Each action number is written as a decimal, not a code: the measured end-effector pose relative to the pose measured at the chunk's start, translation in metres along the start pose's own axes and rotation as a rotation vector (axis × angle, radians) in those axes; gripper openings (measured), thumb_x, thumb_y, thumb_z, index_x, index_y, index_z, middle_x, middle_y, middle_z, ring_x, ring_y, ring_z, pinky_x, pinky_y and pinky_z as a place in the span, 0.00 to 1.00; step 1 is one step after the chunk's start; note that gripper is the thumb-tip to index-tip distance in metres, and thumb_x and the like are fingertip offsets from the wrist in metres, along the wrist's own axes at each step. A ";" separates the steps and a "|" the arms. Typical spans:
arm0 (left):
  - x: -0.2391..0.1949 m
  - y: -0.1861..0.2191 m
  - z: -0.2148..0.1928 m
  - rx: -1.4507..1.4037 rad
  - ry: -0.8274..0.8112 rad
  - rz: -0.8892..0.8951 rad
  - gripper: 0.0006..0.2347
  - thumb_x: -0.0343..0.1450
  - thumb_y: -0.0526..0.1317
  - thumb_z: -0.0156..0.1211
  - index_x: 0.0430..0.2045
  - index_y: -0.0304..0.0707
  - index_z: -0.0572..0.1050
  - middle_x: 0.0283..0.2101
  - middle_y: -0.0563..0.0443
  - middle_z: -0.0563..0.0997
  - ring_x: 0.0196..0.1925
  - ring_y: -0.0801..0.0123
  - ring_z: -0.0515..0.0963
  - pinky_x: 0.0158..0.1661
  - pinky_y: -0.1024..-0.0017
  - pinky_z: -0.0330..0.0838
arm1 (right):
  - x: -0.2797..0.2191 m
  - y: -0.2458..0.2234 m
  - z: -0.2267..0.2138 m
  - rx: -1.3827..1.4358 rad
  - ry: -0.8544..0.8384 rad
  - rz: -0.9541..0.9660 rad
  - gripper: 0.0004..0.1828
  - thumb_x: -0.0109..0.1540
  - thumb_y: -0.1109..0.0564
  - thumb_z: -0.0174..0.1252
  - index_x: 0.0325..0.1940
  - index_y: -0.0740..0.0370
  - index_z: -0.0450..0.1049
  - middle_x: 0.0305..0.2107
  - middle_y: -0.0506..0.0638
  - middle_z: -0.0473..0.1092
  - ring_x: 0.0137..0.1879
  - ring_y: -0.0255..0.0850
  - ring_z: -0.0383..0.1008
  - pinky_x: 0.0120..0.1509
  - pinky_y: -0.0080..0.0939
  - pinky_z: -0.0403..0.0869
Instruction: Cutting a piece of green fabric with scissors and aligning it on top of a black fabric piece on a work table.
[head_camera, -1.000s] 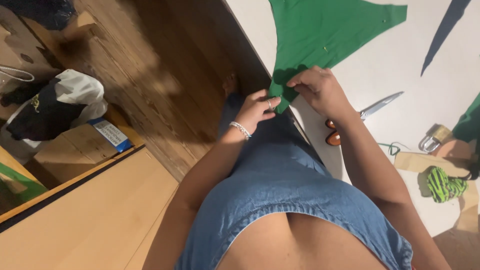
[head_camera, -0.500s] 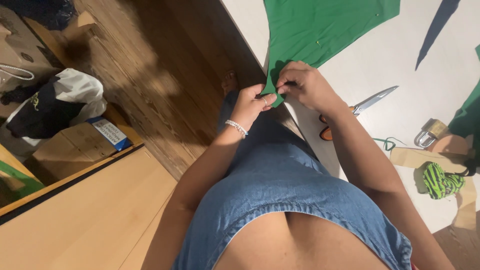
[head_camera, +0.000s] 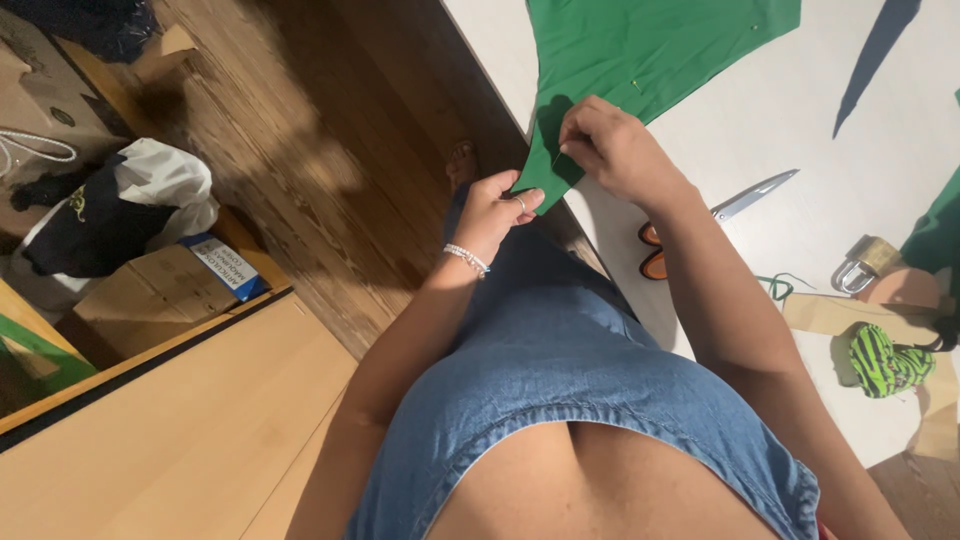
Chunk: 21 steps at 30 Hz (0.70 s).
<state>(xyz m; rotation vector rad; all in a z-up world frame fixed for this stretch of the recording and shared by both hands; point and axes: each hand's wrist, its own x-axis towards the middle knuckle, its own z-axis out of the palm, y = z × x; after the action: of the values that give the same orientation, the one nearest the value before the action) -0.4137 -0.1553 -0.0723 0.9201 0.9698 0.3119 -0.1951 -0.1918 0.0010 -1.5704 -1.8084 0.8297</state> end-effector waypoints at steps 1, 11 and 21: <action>0.000 0.000 0.000 0.001 -0.002 0.001 0.05 0.68 0.36 0.65 0.35 0.37 0.80 0.33 0.55 0.81 0.33 0.78 0.78 0.37 0.79 0.77 | -0.001 -0.002 0.000 -0.007 0.013 0.001 0.04 0.66 0.68 0.55 0.42 0.64 0.69 0.41 0.54 0.67 0.42 0.47 0.69 0.50 0.45 0.69; 0.022 -0.033 -0.001 -0.057 0.076 0.087 0.10 0.66 0.34 0.72 0.39 0.30 0.81 0.26 0.46 0.80 0.27 0.74 0.82 0.33 0.75 0.85 | -0.003 0.014 0.017 -0.162 0.104 -0.122 0.06 0.67 0.62 0.63 0.42 0.63 0.71 0.40 0.57 0.70 0.47 0.59 0.73 0.50 0.54 0.72; 0.021 -0.014 -0.002 -0.039 -0.035 0.045 0.11 0.67 0.34 0.70 0.42 0.33 0.81 0.26 0.50 0.78 0.27 0.77 0.81 0.34 0.77 0.85 | -0.004 0.016 0.018 -0.027 0.066 -0.071 0.06 0.65 0.62 0.63 0.41 0.61 0.72 0.43 0.56 0.68 0.51 0.60 0.71 0.56 0.55 0.70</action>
<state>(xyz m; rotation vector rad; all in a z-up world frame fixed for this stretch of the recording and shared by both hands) -0.4060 -0.1499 -0.0962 0.9100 0.9092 0.3501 -0.1983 -0.1948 -0.0230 -1.5231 -1.8242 0.7146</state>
